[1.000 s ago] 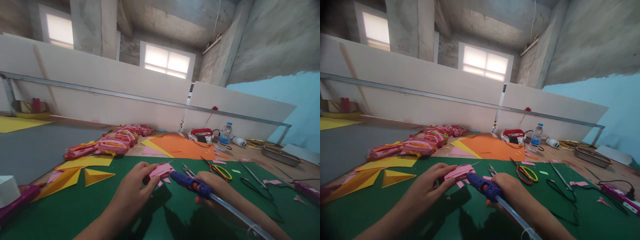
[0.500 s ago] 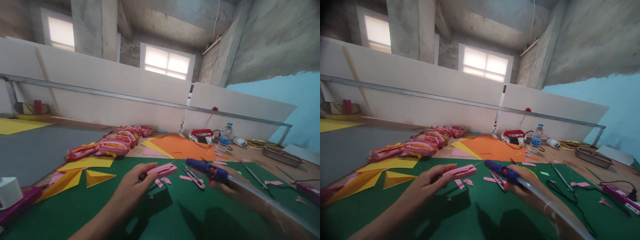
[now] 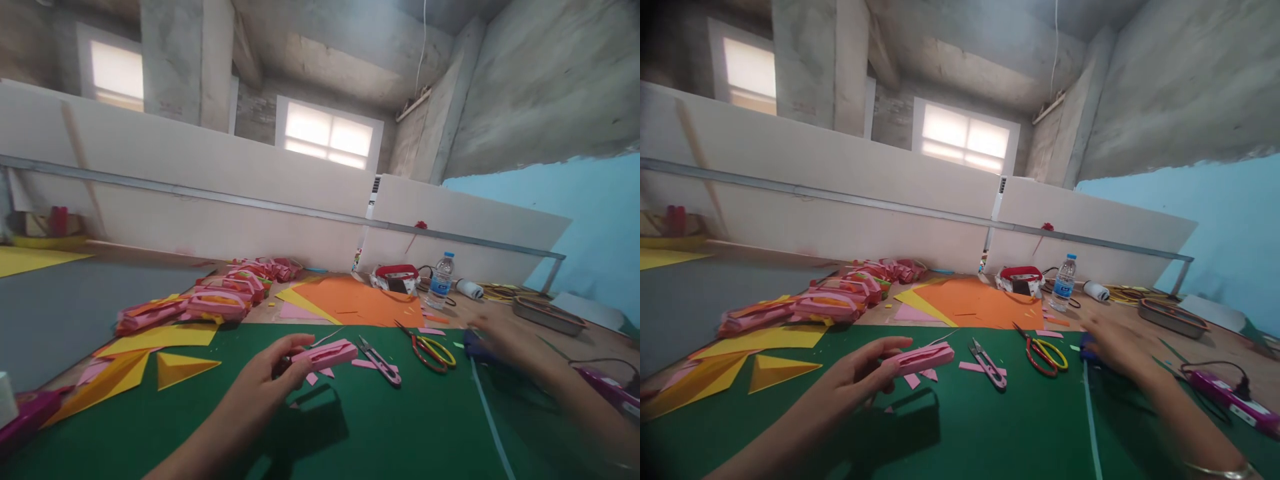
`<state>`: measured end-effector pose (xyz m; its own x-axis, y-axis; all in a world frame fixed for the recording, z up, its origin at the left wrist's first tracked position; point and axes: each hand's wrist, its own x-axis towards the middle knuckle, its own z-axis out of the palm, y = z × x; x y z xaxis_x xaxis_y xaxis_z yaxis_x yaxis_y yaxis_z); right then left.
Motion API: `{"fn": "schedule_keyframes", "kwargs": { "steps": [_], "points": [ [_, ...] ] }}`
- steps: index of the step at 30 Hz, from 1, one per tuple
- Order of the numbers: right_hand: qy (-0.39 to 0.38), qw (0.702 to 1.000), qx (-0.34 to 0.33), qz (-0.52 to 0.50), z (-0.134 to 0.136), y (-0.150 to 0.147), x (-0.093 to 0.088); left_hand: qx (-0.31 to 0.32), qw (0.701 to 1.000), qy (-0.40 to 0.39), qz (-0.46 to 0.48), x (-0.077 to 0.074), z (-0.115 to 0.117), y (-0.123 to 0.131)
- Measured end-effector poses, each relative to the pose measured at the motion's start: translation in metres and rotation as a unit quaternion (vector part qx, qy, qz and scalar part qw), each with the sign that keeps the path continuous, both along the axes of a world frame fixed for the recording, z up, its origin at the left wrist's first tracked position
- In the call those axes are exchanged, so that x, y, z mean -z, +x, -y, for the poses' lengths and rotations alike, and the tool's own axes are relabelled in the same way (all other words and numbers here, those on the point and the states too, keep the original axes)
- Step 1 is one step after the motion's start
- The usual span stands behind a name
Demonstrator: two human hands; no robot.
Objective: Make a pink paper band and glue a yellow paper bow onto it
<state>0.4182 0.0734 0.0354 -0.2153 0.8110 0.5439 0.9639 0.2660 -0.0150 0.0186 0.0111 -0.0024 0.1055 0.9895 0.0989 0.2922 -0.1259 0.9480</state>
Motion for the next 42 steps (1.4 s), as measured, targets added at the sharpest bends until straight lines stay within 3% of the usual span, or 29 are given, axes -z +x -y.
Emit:
{"fn": "schedule_keyframes", "kwargs": {
  "steps": [3, 5, 7, 10, 14, 20, 37, 42],
  "points": [
    [-0.071, 0.987, -0.142, -0.012, 0.018, -0.081, -0.012, 0.011, 1.0, 0.008, -0.013, 0.001, 0.0, -0.001],
    [-0.072, 0.969, -0.23, -0.052, 0.031, -0.135, -0.011, 0.001, 1.0, 0.014, 0.001, 0.0, 0.002, 0.0],
    [-0.076, 0.957, -0.265, -0.086, 0.041, -0.176, -0.003, -0.003, 1.0, 0.015, 0.019, -0.001, 0.004, 0.001],
    [-0.056, 0.949, -0.282, -0.128, 0.048, -0.203, 0.013, 0.016, 0.999, 0.014, 0.033, -0.001, 0.006, 0.003],
    [-0.025, 0.941, -0.295, -0.166, 0.048, -0.199, 0.024, 0.049, 0.998, 0.012, 0.025, -0.001, 0.007, 0.006],
    [-0.03, 0.935, -0.317, -0.158, 0.049, -0.193, 0.024, 0.041, 0.999, 0.006, 0.017, -0.002, 0.01, 0.009],
    [-0.05, 0.928, -0.342, -0.143, 0.051, -0.196, 0.032, 0.139, 0.99, 0.014, 0.01, 0.014, -0.004, 0.001],
    [-0.047, 0.925, -0.359, -0.116, 0.052, -0.2, 0.033, 0.163, 0.986, 0.019, 0.009, 0.012, -0.003, 0.004]
  ]
}}
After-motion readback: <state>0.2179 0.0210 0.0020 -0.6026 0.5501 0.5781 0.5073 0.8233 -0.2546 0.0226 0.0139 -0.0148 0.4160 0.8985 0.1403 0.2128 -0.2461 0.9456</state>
